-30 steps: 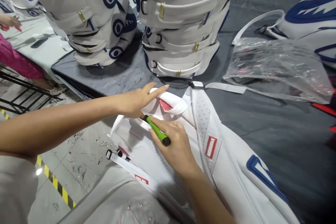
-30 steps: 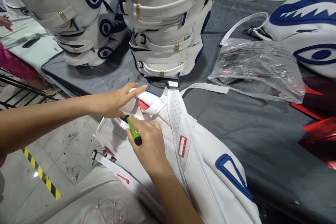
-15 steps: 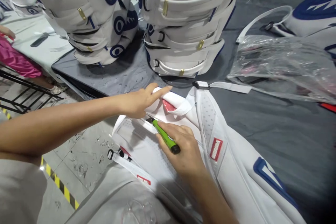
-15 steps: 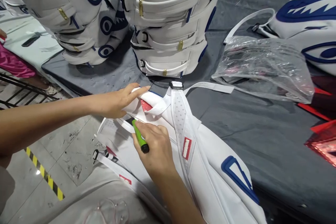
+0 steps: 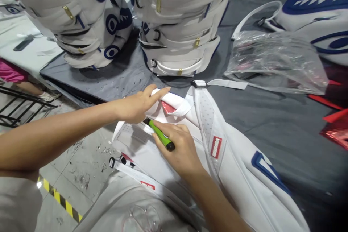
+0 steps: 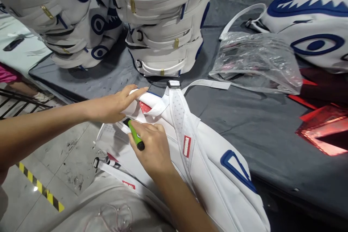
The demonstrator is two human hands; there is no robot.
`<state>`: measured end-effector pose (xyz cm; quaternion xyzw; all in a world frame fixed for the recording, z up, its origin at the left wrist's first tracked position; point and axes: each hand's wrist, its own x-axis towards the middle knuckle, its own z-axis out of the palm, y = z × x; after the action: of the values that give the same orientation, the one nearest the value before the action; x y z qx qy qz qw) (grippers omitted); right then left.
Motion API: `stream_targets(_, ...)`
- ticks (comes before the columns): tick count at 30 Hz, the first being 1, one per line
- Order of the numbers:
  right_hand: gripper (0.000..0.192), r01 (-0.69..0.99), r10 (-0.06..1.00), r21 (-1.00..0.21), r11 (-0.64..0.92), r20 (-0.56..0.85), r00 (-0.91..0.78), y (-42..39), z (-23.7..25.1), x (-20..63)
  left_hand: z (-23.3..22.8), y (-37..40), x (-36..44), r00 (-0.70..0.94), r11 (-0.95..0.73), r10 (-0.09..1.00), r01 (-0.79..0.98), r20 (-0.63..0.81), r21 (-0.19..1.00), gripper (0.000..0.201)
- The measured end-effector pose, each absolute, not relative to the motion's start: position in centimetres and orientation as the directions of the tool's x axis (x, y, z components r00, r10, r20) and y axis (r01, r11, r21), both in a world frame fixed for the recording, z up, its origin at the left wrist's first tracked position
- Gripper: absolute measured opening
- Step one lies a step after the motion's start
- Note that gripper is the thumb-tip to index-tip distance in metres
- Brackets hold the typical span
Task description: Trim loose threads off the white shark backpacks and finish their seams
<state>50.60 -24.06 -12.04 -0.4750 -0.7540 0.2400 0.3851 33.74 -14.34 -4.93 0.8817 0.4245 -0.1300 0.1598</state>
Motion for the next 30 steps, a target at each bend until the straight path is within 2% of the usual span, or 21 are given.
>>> stream_targets(4, 0.019, 0.536, 0.909, -0.735, 0.415, 0.308, -0.281, -24.3, -11.8, 49.6, -6.5, -14.7, 32.5, 0.642, -0.611, 0.734, 0.766, -0.22, 0.199, 0.104)
stream_targets(7, 0.014, 0.619, 0.933, -0.699, 0.36, 0.261, -0.248, -25.0, -10.9, 49.7, -8.5, -13.9, 31.6, 0.674, -0.649, 0.728, 0.737, -0.129, 0.188, 0.101)
stream_targets(9, 0.011, 0.598, 0.92, -0.703, 0.384, 0.345, -0.185, -26.0, -9.5, 50.6, -9.3, -13.5, 31.3, 0.688, -0.666, 0.722, 0.721, -0.078, 0.192, 0.097)
stream_targets(11, 0.011, 0.521, 0.851, -0.699, 0.489, 0.515, -0.108, -26.8, -7.8, 53.0, -9.7, -13.6, 31.1, 0.692, -0.672, 0.721, 0.711, -0.036, 0.206, 0.092)
stream_targets(13, 0.017, 0.563, 0.784, -0.651, 0.508, 0.621, 0.011, -26.2, -6.7, 57.1, -9.8, -13.9, 31.0, 0.685, -0.667, 0.728, 0.714, -0.016, 0.216, 0.089)
stream_targets(14, 0.023, 0.67, 0.795, -0.626, 0.399, 0.601, 0.088, -25.2, -6.6, 59.7, -9.9, -14.0, 31.0, 0.681, -0.663, 0.732, 0.718, -0.014, 0.212, 0.089)
stream_targets(15, 0.027, 0.807, 0.85, -0.548, 0.219, 0.514, 0.118, -23.6, -6.9, 62.4, -10.0, -14.1, 31.0, 0.679, -0.662, 0.734, 0.722, -0.017, 0.202, 0.091)
stream_targets(16, 0.035, 0.918, 0.916, -0.397, -0.004, 0.366, 0.162, -21.6, -7.4, 65.1, -10.1, -14.1, 31.0, 0.676, -0.661, 0.736, 0.726, -0.022, 0.187, 0.093)
stream_targets(17, 0.043, 0.961, 0.96, -0.194, -0.198, 0.161, 0.23, -19.3, -8.1, 67.7, -10.3, -14.1, 31.0, 0.671, -0.659, 0.741, 0.733, -0.026, 0.169, 0.096)
stream_targets(18, 0.046, 0.959, 0.962, -0.129, -0.251, 0.08, 0.262, -16.8, -8.9, 70.0, -10.5, -14.0, 30.9, 0.669, -0.657, 0.743, 0.738, -0.035, 0.153, 0.099)
stream_targets(20, 0.044, 0.951, 0.952, -0.035, -0.307, 0.004, 0.308, -12.1, -10.4, 73.5, -11.0, -13.9, 30.8, 0.661, -0.651, 0.749, 0.748, -0.052, 0.131, 0.102)
stream_targets(24, 0.036, 0.953, 0.953, 0.041, -0.299, -0.035, 0.3, -7.4, -12.3, 76.6, -11.7, -13.8, 30.6, 0.647, -0.641, 0.763, 0.759, -0.019, 0.11, 0.098)
stream_targets(30, 0.033, 0.979, 0.975, 0.124, -0.161, -0.136, 0.177, -13.2, -14.0, 76.4, -12.2, -14.4, 30.7, 0.621, -0.621, 0.783, 0.775, 0.041, 0.112, 0.09)
